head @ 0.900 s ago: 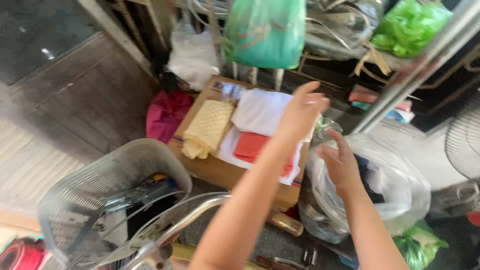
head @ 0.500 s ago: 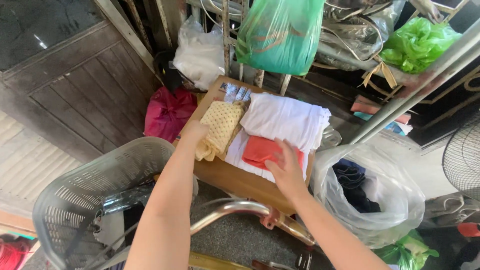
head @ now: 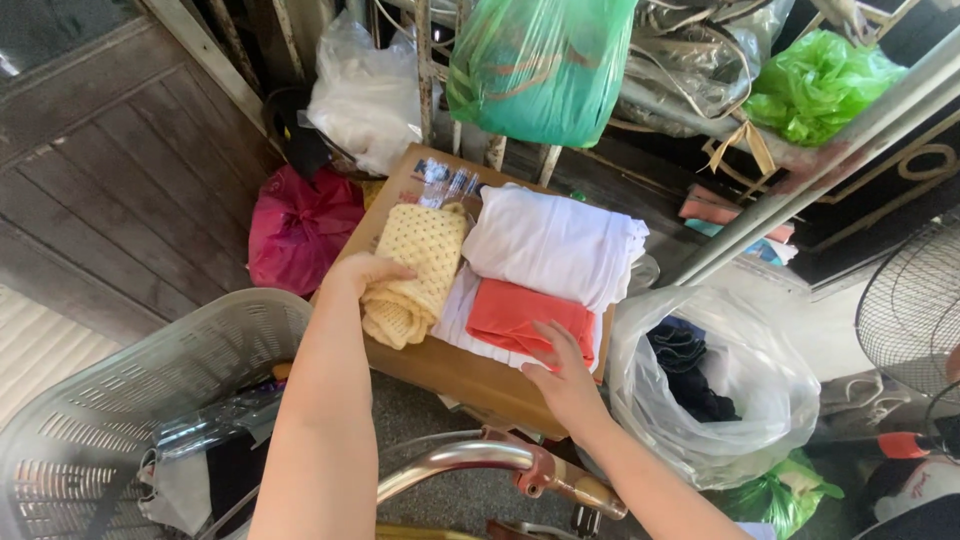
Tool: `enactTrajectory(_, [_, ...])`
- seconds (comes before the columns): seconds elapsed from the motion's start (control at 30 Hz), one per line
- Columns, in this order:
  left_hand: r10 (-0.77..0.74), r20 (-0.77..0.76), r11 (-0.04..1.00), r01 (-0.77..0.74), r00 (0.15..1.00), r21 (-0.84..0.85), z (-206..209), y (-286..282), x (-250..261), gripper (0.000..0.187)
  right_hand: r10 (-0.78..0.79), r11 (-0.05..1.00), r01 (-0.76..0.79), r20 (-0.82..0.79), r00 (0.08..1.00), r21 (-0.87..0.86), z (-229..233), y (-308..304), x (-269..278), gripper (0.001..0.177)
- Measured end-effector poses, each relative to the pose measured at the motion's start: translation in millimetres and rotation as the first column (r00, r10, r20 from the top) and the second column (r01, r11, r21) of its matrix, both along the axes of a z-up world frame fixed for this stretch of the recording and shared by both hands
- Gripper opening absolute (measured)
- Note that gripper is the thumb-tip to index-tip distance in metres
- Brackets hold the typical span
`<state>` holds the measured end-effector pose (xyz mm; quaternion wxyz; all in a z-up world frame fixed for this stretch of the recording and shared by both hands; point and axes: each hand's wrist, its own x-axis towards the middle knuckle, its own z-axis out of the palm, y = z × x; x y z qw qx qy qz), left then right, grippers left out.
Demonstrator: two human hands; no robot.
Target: Folding clothes, a patterned blanket, and a woven mat to pack them into a storage bag.
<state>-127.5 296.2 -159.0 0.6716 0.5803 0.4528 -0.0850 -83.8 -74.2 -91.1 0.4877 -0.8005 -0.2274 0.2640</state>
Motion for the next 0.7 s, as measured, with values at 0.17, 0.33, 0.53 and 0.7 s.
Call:
enactTrajectory(0.17, [0.071,0.109,0.985,-0.052,0.991,-0.167,6,-4,6,0.067,0.001,1.0,-0.001,-0.015,1.0,-0.02,-1,0,0,0.065])
enactTrajectory(0.33, [0.047,0.18,0.998,-0.053,0.982,0.026,22,-1,21,0.07,0.025,1.0,-0.025,-0.003,1.0,-0.009,0,-3,4,0.063])
enactTrajectory(0.53, [-0.136,0.083,0.687,0.034,0.987,0.726,129,-23,6,0.086,-0.018,0.999,0.026,-0.242,0.97,0.031,14,-6,11,0.063])
enactTrajectory(0.7, [-0.214,0.384,0.879,0.006,0.898,0.476,224,-80,-18,0.079,0.077,0.963,0.0,-0.275,0.958,0.27,43,-18,15,0.071])
